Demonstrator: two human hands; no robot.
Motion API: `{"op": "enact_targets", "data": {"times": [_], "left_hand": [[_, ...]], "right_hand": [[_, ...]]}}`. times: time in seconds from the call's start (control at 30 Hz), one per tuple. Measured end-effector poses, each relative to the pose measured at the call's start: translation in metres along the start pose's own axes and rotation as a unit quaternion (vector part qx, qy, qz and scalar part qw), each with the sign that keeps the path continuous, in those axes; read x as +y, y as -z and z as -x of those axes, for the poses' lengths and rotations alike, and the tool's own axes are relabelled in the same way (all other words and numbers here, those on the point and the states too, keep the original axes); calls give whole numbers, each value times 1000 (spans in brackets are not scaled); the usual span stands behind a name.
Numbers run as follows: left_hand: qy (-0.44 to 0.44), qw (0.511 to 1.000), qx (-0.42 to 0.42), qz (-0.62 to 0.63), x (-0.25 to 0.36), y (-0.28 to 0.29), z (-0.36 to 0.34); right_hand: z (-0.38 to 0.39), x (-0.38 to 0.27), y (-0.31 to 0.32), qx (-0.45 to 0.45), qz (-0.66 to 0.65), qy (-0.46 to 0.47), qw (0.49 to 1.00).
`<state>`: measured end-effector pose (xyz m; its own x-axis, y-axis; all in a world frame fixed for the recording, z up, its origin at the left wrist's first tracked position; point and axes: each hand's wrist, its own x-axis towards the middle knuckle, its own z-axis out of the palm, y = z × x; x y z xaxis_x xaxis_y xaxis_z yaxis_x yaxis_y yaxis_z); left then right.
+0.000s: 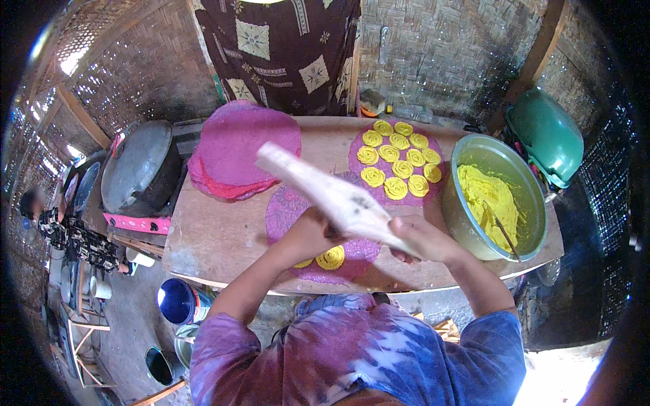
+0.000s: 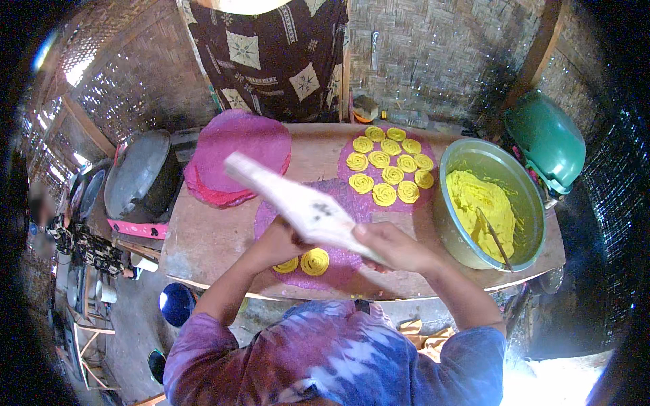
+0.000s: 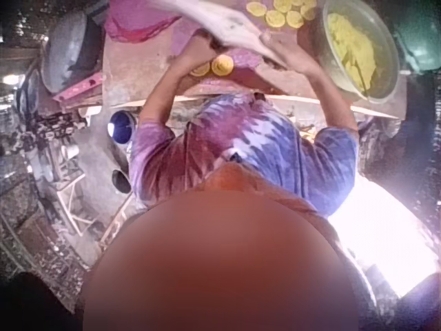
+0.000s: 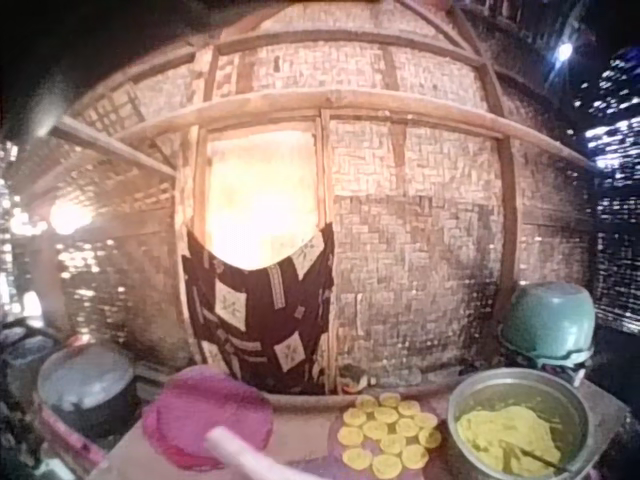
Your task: The person uses a wooden press to shape yellow dough into small spiral discs on a pink cloth. They repeatedly scoop dough from a metal bowl, load the press, and release the shaped pieces onto the cloth.
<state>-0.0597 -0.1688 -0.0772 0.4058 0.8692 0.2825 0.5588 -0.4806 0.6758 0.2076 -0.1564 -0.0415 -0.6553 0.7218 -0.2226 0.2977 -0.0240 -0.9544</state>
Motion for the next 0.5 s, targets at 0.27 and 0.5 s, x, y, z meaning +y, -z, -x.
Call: {"op": "enact_targets", "data": {"times": [0.27, 0.5], "left_hand": [[189, 882, -151, 405, -6, -51, -3], [75, 941, -211, 255, 34, -55, -48]], "right_hand": [[-17, -15, 33, 127, 413, 184, 883], [-58, 19, 66, 104, 212, 306, 922]]}}
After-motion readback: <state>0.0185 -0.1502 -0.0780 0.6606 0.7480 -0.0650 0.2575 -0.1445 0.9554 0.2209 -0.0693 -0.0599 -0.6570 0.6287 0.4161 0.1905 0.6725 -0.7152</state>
